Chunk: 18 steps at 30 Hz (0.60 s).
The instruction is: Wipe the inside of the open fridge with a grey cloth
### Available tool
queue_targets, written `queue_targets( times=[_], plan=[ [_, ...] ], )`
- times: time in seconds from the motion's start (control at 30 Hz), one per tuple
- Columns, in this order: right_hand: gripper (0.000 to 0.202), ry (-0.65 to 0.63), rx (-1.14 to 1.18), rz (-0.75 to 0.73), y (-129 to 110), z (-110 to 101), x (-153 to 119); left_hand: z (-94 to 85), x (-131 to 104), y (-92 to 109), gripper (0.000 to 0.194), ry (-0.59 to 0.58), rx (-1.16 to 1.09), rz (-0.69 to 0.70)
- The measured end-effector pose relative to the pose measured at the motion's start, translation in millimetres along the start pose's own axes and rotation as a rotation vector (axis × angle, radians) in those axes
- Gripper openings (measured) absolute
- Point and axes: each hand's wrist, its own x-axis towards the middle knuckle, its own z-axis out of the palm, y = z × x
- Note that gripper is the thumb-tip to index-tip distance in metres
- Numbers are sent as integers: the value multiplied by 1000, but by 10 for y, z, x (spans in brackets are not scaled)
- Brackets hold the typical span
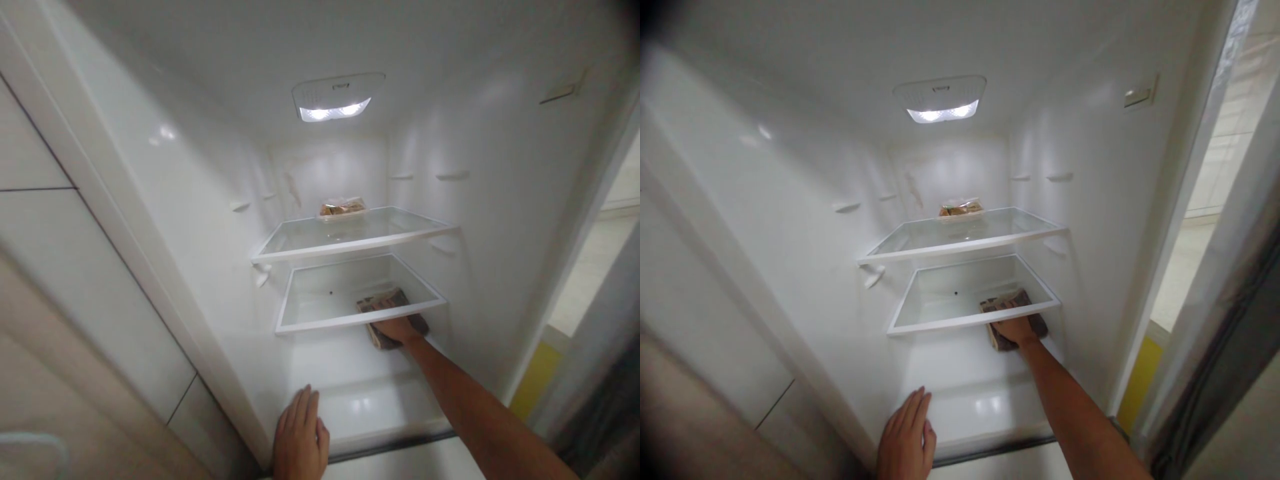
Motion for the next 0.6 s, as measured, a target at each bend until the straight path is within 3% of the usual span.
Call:
queue_targets(
  times=[0.17,0.37,0.5,0.6],
  plan=[
    [59,-181,-18,34,5,-179,-523,-52,29,23,40,9,33,2],
    [61,-264,-29,-2,-145,-410,-1203,-68,45,33,41,42,52,1],
    [61,-266,40,-92,-451,-464,-1563,-113,54,2,42,94,-47,1],
    [63,-254,115,-162,-873,-442,-1728,-202,67,8,41,125,-198,-47]
  ],
)
